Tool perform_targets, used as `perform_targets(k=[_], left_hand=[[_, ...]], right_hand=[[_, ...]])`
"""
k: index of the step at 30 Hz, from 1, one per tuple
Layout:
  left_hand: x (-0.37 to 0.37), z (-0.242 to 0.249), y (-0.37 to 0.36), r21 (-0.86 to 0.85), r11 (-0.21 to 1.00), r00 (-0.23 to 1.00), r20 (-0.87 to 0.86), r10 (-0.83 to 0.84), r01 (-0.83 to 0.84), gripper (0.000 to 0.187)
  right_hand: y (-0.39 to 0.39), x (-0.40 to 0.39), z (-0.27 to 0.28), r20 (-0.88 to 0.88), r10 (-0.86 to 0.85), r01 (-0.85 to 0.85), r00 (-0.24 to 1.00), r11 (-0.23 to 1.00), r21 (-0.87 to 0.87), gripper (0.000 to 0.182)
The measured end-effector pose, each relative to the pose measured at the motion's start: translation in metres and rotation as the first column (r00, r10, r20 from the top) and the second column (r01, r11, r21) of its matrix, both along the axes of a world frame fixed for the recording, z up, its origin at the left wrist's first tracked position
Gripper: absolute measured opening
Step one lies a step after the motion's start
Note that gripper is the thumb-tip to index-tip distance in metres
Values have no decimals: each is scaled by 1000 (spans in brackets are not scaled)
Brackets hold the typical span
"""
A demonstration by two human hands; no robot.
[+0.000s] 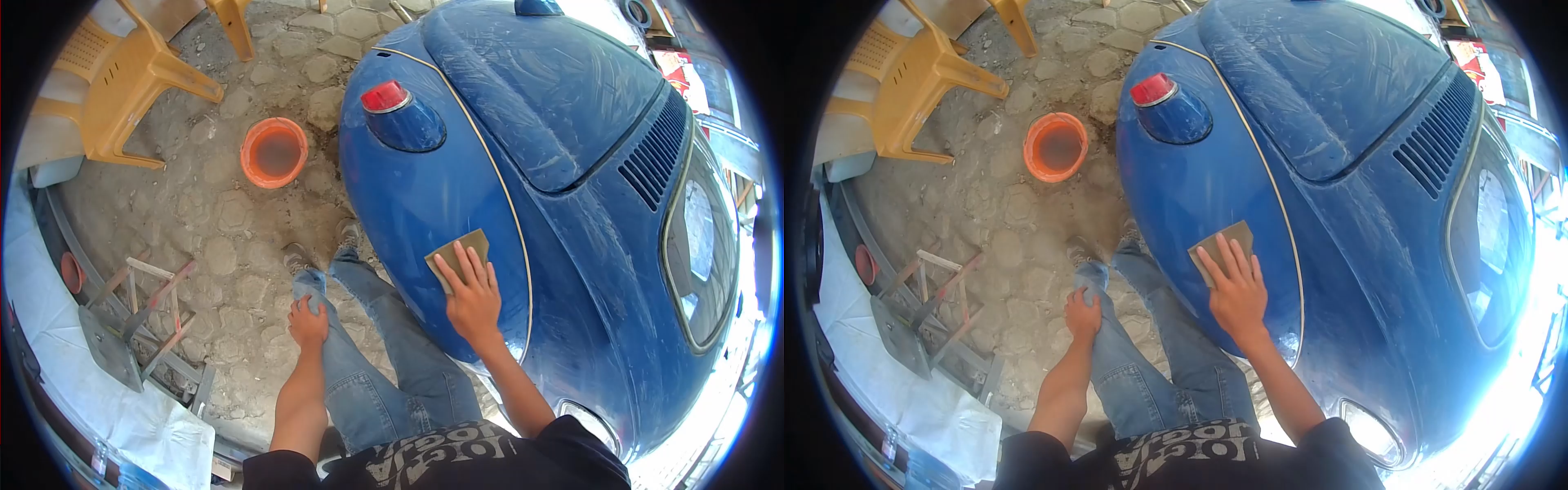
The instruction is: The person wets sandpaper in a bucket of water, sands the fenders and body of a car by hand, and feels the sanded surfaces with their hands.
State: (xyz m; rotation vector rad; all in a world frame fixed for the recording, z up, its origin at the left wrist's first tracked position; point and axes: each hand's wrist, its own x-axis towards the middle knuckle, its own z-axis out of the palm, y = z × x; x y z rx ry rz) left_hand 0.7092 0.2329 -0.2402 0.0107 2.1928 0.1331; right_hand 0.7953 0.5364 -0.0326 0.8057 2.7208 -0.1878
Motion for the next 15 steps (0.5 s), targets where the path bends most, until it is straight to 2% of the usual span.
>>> perform_targets(k=[2, 4, 6, 9, 11, 14, 15], left_hand=[[-4, -1, 3, -8, 1000, 1000, 3, -14, 14, 51], [-1, -2, 8, -8, 1000, 1000, 7, -30, 30, 50], [4, -3, 8, 0, 999, 999, 1, -35, 35, 50], [1, -8, 15, 5, 998, 998, -17, -55, 55, 51], [-2, -7, 14, -4, 998, 998, -13, -62, 62, 51], [-4, -5, 24, -8, 999, 999, 12, -50, 50, 51], [-7, -4, 27, -18, 998, 998, 19, -53, 53, 51]], right_hand=[[14, -2, -3, 9, -30, 30, 999, 998, 47, 65], [56, -38, -24, -139, -81, 105, 987, 980, 170, 61], [94, -77, -58, -213, -102, 149, 972, 964, 220, 57], [70, -90, -76, -130, 68, -47, 989, 986, 161, 53], [24, -66, -65, -108, 176, -177, 978, 984, 3, 49], [19, -61, -67, -148, 180, -193, 973, 977, -84, 46], [29, -74, -76, -149, 185, -195, 971, 979, -59, 45]])
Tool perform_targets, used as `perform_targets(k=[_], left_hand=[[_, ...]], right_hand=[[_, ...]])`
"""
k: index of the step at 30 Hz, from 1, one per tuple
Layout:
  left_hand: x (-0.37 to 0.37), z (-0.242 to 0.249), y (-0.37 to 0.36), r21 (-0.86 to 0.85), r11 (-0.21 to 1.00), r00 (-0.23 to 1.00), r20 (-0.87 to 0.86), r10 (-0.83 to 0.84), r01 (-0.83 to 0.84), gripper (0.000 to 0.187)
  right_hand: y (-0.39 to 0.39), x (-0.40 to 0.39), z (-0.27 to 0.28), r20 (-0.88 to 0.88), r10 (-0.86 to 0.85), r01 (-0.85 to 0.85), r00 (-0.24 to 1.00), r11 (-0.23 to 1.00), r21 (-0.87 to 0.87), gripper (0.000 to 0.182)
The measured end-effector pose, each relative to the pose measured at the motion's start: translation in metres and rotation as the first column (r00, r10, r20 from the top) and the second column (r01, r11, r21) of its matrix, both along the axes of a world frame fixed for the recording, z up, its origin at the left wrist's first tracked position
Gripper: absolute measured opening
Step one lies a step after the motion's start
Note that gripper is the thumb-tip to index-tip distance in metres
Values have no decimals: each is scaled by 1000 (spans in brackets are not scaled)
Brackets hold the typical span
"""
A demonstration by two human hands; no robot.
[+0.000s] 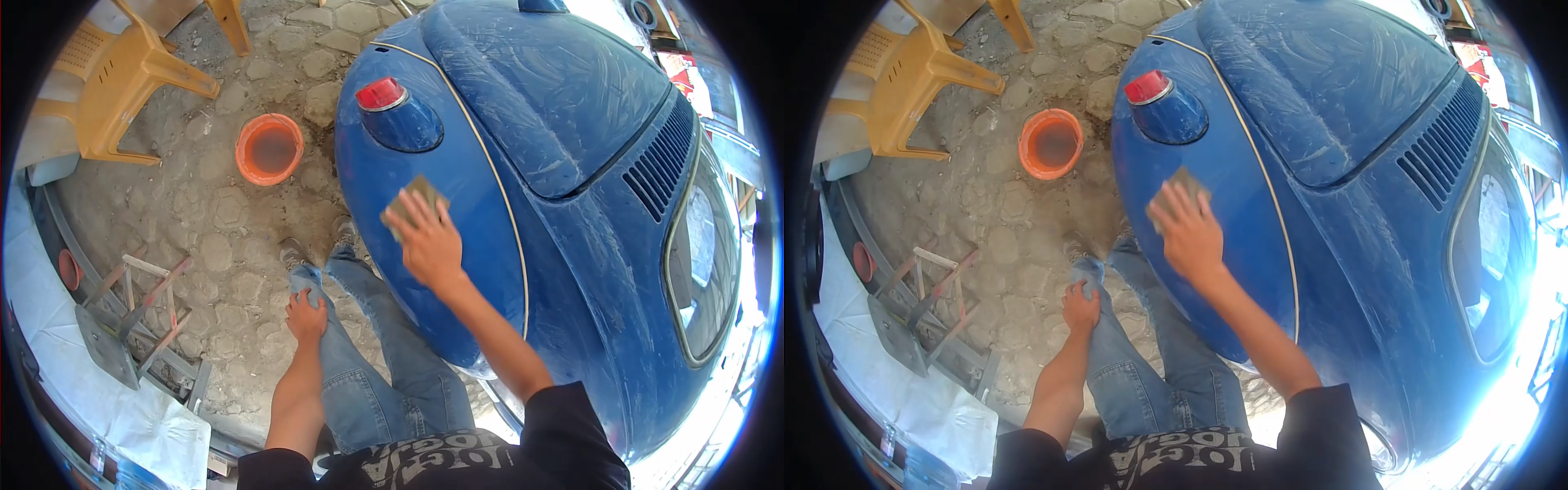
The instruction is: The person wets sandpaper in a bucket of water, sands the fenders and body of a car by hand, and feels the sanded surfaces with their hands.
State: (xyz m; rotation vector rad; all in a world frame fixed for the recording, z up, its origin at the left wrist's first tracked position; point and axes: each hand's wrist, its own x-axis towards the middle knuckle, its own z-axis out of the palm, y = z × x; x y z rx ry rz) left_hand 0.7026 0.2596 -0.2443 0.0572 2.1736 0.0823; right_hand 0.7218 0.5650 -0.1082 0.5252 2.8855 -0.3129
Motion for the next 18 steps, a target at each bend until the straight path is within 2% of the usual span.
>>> perform_targets(k=[2, 5, 8, 11, 13, 14, 16, 18], left_hand=[[1, 6, -1, -19, 1000, 1000, 12, -2, 2, 51], [-2, 5, 3, -10, 1000, 1000, 3, 5, -5, 51], [1, 3, -6, 1, 999, 999, 2, 32, -32, 52], [3, 4, -13, -9, 999, 999, 14, 51, -51, 52], [2, 6, -12, -30, 998, 998, 26, 56, -55, 52], [3, 7, -11, -31, 997, 998, 27, 65, -64, 52], [2, 10, -8, -25, 998, 998, 28, 60, -59, 53], [-2, 9, -3, -24, 999, 999, 32, 40, -40, 52]], right_hand=[[32, -39, -27, -5, 4, -4, 1000, 999, 40, 43], [44, -67, -57, 126, 142, -150, 982, 987, 56, 43], [8, -24, -30, 218, 316, -330, 923, 944, 28, 45], [2, 17, 14, 144, 239, -216, 960, 964, -157, 44], [31, -14, 41, 207, 15, -31, 978, 997, 76, 45], [50, -20, 33, 86, -181, 164, 980, 971, 175, 44], [84, -27, 12, -52, -245, 251, 968, 950, 188, 43], [63, -22, 12, 50, -103, 94, 993, 983, 160, 42]])
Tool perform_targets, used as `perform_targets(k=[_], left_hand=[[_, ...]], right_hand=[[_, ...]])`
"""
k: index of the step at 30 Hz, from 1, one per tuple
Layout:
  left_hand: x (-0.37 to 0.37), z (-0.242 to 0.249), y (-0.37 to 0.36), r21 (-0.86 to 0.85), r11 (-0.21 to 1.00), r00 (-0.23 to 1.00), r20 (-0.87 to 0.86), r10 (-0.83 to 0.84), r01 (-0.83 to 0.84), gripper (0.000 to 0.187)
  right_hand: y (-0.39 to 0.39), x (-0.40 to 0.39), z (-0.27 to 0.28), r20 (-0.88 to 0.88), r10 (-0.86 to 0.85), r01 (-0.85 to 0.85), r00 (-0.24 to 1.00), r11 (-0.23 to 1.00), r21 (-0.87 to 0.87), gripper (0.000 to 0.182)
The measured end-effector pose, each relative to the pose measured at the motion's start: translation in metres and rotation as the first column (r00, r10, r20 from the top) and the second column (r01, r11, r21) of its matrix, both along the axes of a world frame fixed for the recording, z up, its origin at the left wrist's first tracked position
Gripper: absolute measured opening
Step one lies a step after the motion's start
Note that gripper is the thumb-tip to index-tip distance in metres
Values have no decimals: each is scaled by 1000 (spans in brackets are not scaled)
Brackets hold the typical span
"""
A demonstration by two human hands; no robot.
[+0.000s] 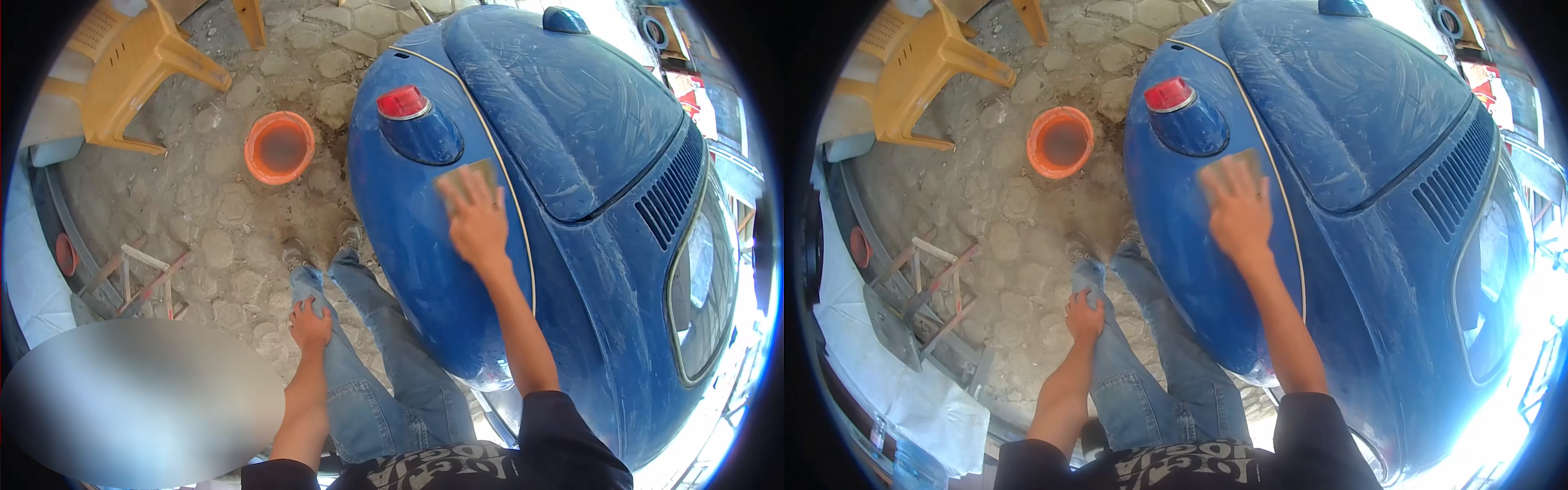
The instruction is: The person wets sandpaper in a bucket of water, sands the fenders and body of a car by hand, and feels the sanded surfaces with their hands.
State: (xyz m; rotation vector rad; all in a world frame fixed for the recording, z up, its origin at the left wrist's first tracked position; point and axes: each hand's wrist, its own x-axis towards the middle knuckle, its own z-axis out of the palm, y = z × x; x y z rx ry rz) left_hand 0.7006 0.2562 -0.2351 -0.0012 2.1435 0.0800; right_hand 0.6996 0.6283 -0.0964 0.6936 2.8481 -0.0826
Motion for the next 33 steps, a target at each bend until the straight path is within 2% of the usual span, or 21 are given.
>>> perform_targets(k=[1, 4, 5, 6, 8, 9, 11, 14, 16, 19, 24, 26, 28, 29, 31, 33], left_hand=[[1, 0, 1, -2, 1000, 1000, 8, -8, 8, 52], [-1, -2, 5, 6, 1000, 1000, 24, -4, 4, 53], [-1, -3, 7, 6, 1000, 1000, 21, -17, 17, 53], [0, -2, 6, 2, 1000, 999, 19, -31, 31, 53], [-5, -5, 10, 2, 999, 999, 9, -43, 43, 53], [-7, -6, 13, 2, 999, 999, 7, -45, 45, 53], [-7, -4, 13, -5, 998, 998, 11, -60, 60, 53], [-9, -6, 15, -4, 996, 996, 11, -87, 87, 53], [-12, -11, 14, -1, 996, 996, 15, -93, 93, 53], [-18, -8, 22, -24, 991, 990, 48, -131, 132, 53], [-18, -11, 7, 2, 985, 985, 26, -172, 172, 57], [-26, -16, 3, 86, 981, 985, -14, -173, 174, 60], [-36, -5, -5, 196, 962, 982, -27, -188, 189, 61], [-47, 4, -8, 253, 946, 979, -28, -202, 203, 61], [-72, 0, -17, 246, 950, 979, 16, -203, 193, 59], [-119, -10, -21, 217, 932, 935, 146, -324, 290, 56]], right_hand=[[-11, 1, 2, 53, 74, -72, 996, 997, -27, 42], [-13, 2, 2, 28, 37, -35, 999, 997, -69, 44], [-3, -7, -6, -32, -36, 35, 999, 999, -35, 42], [10, -18, -16, -197, -195, 171, 961, 976, -132, 42], [41, -48, -42, -460, -504, 349, 731, 856, -382, 41], [55, -65, -54, -459, -520, 389, 720, 851, -353, 41], [75, -81, -65, -447, -562, 483, 696, 827, -288, 42], [62, -87, -61, -276, -310, 334, 910, 942, 42, 44], [38, -56, -73, -243, -121, 145, 962, 986, 84, 46], [20, -15, -26, -136, -88, 92, 987, 996, 17, 50], [-14, 73, 70, 17, -199, 199, 980, 976, -89, 55], [-37, 132, 95, 101, -187, 195, 977, 978, -80, 60], [-72, 206, 113, 64, -282, 289, 957, 943, -165, 65], [-92, 236, 117, 89, -307, 317, 948, 939, -132, 67], [-128, 274, 126, 137, -385, 399, 912, 912, -94, 70], [-154, 282, 130, 175, -494, 513, 852, 854, -89, 70]])
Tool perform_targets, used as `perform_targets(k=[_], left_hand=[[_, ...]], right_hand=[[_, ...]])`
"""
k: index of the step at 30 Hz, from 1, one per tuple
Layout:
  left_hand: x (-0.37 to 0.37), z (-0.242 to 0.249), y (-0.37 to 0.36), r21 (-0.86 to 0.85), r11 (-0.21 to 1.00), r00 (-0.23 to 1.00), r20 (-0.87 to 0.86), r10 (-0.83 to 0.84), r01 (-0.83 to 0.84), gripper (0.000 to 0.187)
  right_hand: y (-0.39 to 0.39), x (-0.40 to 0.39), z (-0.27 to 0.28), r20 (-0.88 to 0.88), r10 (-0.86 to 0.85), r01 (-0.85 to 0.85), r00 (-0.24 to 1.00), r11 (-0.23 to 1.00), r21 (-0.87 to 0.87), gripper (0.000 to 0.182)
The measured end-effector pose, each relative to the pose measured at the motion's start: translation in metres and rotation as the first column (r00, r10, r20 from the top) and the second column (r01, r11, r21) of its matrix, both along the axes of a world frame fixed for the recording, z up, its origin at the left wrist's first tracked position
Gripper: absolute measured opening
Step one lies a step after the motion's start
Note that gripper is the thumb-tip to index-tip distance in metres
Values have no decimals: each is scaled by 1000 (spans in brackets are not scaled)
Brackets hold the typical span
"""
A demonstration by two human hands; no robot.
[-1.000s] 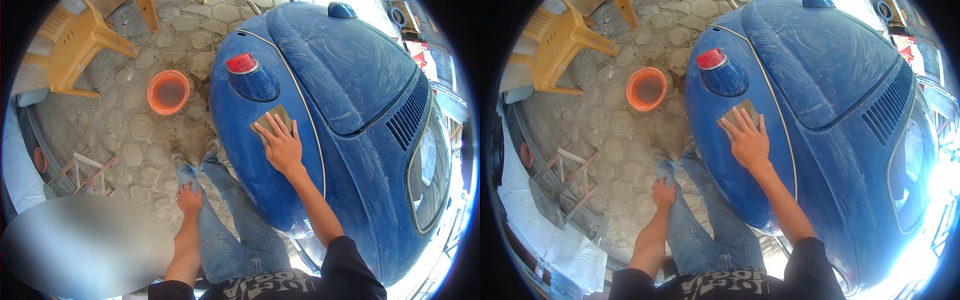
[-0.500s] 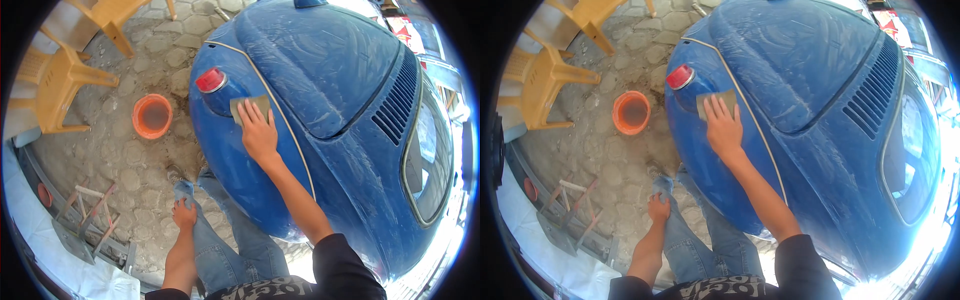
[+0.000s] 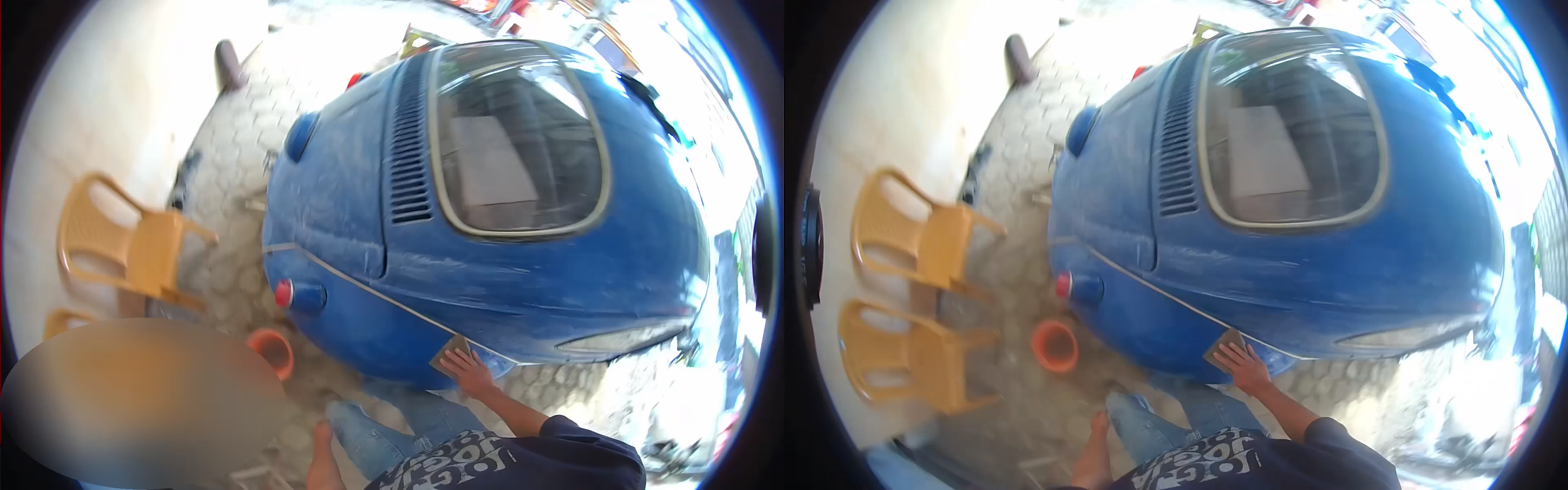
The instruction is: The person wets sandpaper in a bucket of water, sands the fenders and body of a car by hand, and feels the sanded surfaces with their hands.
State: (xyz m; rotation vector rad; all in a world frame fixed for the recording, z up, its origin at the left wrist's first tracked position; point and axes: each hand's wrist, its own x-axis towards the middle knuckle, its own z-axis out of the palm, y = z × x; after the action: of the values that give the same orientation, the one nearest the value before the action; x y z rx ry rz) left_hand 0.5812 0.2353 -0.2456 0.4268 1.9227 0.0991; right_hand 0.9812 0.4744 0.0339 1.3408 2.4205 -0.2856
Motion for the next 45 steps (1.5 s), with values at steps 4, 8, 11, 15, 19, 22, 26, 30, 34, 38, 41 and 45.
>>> perform_targets(k=[4, 8, 11, 15, 19, 22, 26, 30, 34, 38, 41, 45], left_hand=[[-74, 61, 20, -27, 933, 921, 148, 360, -360, 54], [-128, 71, 25, 106, 991, 996, 39, 77, -81, 55], [-141, 70, 27, 132, 957, 963, -120, -244, 258, 56], [-149, 52, 17, 97, 849, 842, -228, -489, 520, 57], [-128, 42, 25, 103, 784, 782, -227, -580, 612, 53], [-126, 76, 33, 379, 577, 643, -67, -763, 724, 45], [-74, 83, 70, 281, 643, 679, -40, -733, 712, 38], [36, 200, 120, 532, 260, 470, -308, -827, 806, 30], [163, 235, 179, 600, -13, 368, -507, -779, 800, 25], [313, 267, 213, 425, -525, 25, -794, -607, 737, 35], [398, 259, 244, 185, -841, -278, -889, -363, 508, 46], [478, 236, 271, 152, -952, -502, -821, -272, 267, 51]], right_hand=[[-59, 5, -1, 21, -197, 195, 980, 979, 57, 65], [-122, 12, -42, 50, -502, 502, 864, 865, 0, 55], [-187, 15, -44, -58, -813, 814, 580, 581, 5, 47], [-261, -9, -48, -89, -995, 986, 47, 60, -158, 44], [-368, -28, -77, -281, -896, 928, -344, -277, -251, 40], [-445, -19, -117, -317, -717, 782, -621, -536, -319, 37], [-493, 13, -134, -332, -201, 364, -922, -744, -561, 38], [-445, 52, -76, -189, 48, 120, -981, -616, -779, 50], [-374, 92, -111, -393, -282, 482, -875, -580, -657, 38], [-290, 102, -150, -579, -420, 711, -699, -495, -500, 42], [-234, 111, -122, -525, -324, 616, -787, -372, -694, 41], [-171, 134, -106, -546, -187, 576, -816, -336, -745, 44]])
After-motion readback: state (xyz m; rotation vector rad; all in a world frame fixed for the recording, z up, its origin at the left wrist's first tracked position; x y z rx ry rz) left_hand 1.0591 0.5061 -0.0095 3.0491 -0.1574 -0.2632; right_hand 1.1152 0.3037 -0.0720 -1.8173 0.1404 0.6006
